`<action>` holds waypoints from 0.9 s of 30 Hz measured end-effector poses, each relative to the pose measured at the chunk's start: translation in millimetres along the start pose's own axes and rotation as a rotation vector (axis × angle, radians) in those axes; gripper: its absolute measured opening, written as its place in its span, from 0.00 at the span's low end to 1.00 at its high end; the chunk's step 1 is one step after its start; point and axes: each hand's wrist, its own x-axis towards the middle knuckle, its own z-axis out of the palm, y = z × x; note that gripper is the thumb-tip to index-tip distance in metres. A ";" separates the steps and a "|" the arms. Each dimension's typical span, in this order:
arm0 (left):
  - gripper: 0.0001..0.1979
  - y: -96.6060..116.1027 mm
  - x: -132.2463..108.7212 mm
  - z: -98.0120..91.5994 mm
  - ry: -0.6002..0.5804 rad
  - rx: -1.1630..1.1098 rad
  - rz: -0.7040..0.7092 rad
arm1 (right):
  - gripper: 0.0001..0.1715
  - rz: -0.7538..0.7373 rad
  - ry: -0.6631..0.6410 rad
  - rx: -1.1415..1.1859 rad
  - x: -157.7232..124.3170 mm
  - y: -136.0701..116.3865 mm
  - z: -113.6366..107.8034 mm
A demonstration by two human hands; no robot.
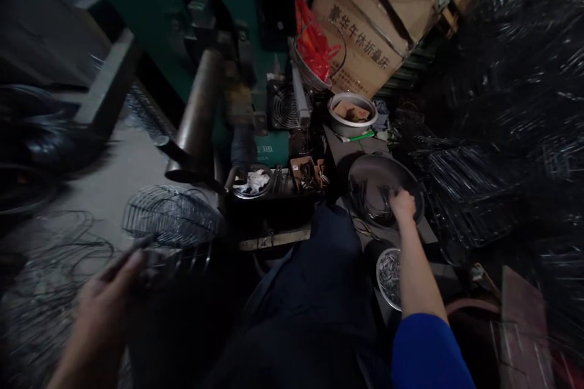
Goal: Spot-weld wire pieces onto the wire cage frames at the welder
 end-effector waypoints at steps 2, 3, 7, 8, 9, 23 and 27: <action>0.38 -15.1 -4.5 16.4 -0.127 -0.106 -0.048 | 0.25 -0.042 0.090 0.065 -16.7 -0.5 -43.0; 0.39 -21.1 -6.8 23.5 -0.161 -0.158 -0.055 | 0.24 -0.087 0.126 0.105 -28.9 -1.7 -62.1; 0.38 -35.1 -15.2 41.3 -0.217 -0.300 0.024 | 0.21 -0.340 0.119 0.536 -87.7 -21.7 -101.2; 0.37 -37.1 -16.1 43.0 -0.222 -0.325 0.049 | 0.21 -0.378 0.076 0.698 -101.2 -32.4 -100.0; 0.36 -38.8 -16.5 43.7 -0.226 -0.346 0.068 | 0.22 -0.402 0.011 0.841 -113.7 -45.7 -94.7; 0.32 -35.1 -26.3 21.6 -0.200 -0.406 0.173 | 0.32 -0.668 -0.369 1.300 -200.9 -196.9 57.9; 0.34 -33.7 -19.9 30.8 -0.189 -0.426 0.147 | 0.32 -0.673 -0.368 1.308 -201.3 -204.1 63.8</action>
